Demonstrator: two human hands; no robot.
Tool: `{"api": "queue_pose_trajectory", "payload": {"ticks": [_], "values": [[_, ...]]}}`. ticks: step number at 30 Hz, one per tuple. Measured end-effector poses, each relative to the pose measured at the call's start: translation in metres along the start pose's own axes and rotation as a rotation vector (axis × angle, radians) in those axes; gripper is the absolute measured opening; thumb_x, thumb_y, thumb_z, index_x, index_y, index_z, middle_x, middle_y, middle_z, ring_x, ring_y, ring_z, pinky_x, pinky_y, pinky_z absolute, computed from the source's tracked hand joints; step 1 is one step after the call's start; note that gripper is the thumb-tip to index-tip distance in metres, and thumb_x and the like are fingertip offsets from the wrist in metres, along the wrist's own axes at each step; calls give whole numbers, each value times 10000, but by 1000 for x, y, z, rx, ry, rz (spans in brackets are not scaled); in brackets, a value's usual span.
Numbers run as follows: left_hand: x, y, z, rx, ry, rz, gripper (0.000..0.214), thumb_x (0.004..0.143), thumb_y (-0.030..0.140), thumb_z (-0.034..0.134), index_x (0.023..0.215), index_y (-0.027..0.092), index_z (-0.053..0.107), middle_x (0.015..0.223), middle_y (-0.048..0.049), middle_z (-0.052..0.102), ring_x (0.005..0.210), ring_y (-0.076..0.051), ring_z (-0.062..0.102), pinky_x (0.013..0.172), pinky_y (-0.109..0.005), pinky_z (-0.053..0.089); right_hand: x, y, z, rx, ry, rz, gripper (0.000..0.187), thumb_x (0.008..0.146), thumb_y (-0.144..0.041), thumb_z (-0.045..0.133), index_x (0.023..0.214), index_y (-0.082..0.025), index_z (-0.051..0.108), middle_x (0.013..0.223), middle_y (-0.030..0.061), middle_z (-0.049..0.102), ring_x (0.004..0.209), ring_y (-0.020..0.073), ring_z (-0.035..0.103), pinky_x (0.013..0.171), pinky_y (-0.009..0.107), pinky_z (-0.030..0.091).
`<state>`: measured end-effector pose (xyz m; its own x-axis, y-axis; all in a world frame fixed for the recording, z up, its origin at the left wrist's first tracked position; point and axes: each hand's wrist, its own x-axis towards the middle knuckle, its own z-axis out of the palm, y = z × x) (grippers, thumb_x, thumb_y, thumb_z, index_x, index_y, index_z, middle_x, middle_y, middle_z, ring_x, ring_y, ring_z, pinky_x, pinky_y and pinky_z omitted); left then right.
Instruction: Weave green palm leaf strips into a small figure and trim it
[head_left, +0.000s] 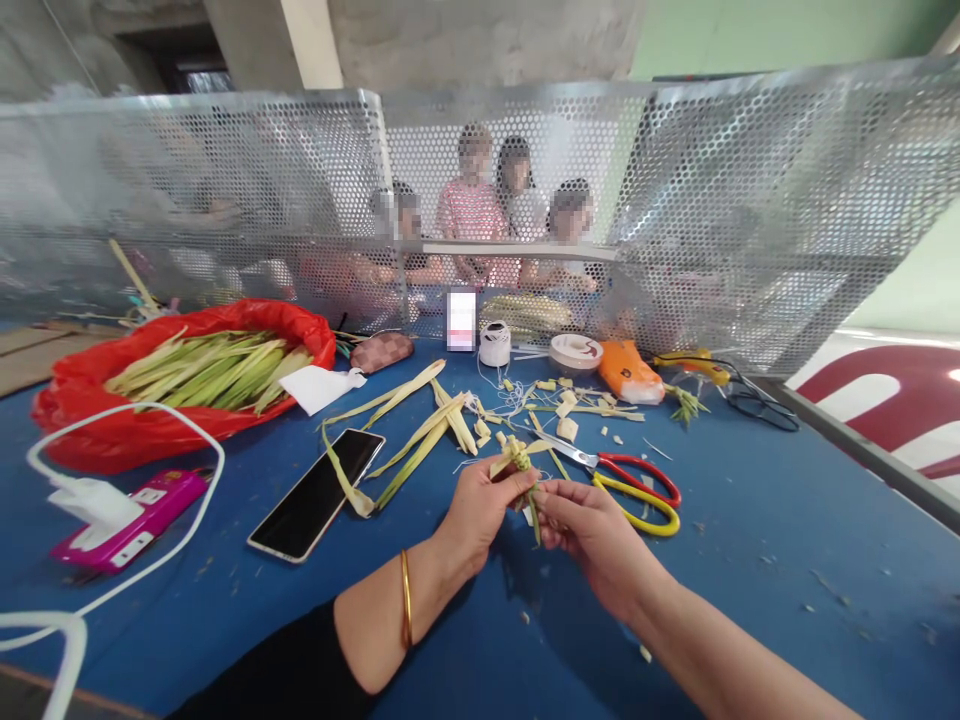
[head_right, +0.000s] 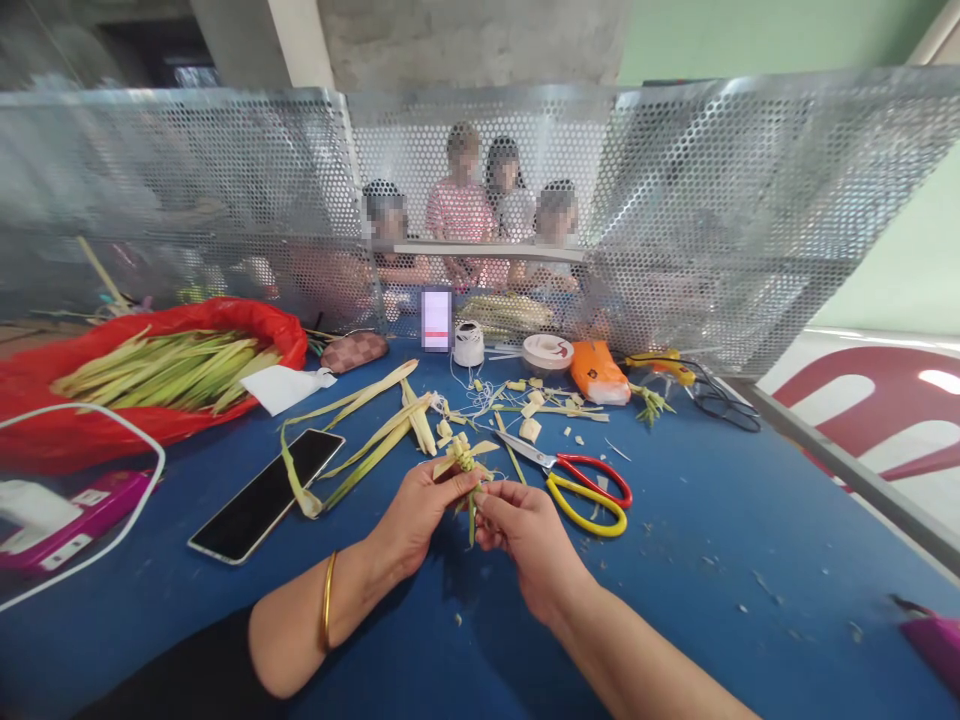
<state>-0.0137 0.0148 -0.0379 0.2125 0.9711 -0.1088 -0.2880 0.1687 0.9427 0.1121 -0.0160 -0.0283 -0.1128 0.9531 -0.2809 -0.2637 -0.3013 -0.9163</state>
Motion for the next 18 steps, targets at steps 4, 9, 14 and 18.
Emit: {"api": "queue_pose_trajectory", "payload": {"ticks": [4, 9, 14, 18], "values": [[-1, 3, -1, 13, -10, -48, 275, 649, 346, 768, 618, 149, 579, 555, 35, 519, 527, -89, 450, 560, -241, 367, 3, 4, -3, -207, 30, -144, 303, 666, -427, 736, 599, -168, 592, 531, -26, 545, 495, 103, 482, 525, 244, 371], [1, 8, -3, 96, 56, -16, 277, 639, 347, 763, 595, 154, 570, 557, 43, 507, 538, -87, 428, 549, -233, 345, 7, 5, -7, -410, 54, -221, 288, 712, -418, 681, 578, -191, 566, 506, -34, 524, 495, 121, 481, 532, 264, 396], [2, 9, -6, 97, 42, -35, 300, 622, 369, 782, 589, 150, 580, 559, 30, 522, 549, -98, 453, 566, -246, 362, 6, 4, -5, -375, -18, -197, 314, 708, -446, 686, 583, -182, 569, 531, -36, 500, 514, 109, 450, 531, 255, 384], [1, 4, -6, 40, 20, -97, 276, 598, 345, 796, 610, 147, 603, 584, 14, 566, 561, -111, 501, 593, -261, 392, 4, 4, -4, -399, -59, -181, 324, 708, -418, 655, 526, -185, 523, 512, -32, 490, 504, 107, 441, 524, 254, 388]]}}
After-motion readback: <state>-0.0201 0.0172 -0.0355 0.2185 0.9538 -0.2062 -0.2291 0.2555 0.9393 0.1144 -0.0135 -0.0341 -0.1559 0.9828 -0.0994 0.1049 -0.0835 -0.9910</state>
